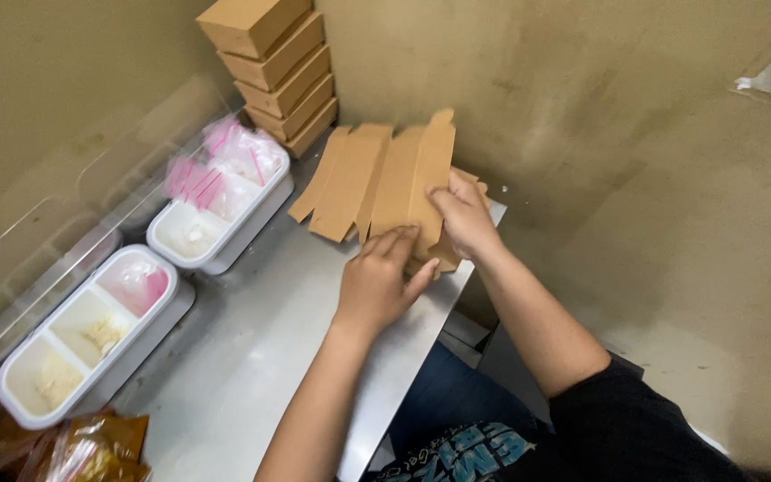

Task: The person assembles a flat cardboard box blank by folding and pressing the flaps into place on a stainless steel worktable. They repeatedly fold side and bottom flaps, align edges, and press creases to form the box shape.

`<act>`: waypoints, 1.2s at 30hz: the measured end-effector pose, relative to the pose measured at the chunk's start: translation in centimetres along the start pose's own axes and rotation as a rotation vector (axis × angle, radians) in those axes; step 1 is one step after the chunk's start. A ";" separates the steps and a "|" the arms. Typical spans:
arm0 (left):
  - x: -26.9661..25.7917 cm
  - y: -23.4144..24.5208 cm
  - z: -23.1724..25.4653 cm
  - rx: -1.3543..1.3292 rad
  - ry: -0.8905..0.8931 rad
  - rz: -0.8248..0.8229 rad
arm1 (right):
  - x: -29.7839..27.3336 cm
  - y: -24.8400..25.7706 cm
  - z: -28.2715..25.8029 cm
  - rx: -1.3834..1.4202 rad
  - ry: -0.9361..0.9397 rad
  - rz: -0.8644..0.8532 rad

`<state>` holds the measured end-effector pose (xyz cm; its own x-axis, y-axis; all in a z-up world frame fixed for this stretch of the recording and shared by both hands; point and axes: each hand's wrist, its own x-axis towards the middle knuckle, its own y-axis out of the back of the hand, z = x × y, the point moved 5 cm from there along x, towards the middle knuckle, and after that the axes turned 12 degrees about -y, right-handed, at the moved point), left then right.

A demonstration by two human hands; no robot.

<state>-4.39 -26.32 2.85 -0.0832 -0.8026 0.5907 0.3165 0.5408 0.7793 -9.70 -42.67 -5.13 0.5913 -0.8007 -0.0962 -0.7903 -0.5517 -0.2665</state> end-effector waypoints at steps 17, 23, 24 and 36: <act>-21.4 16.8 1.9 0.055 0.570 0.576 | -22.4 -19.1 -1.7 -1.044 1.336 -0.557; -27.6 11.5 3.4 0.220 0.651 0.034 | -24.6 -18.4 3.9 -1.118 1.342 -0.746; -27.7 10.5 3.7 0.275 0.633 -0.011 | -24.7 -18.3 4.3 -1.159 1.318 -0.771; -26.9 6.0 3.8 0.382 0.498 -0.071 | -21.5 -15.7 4.8 -1.162 1.021 -0.786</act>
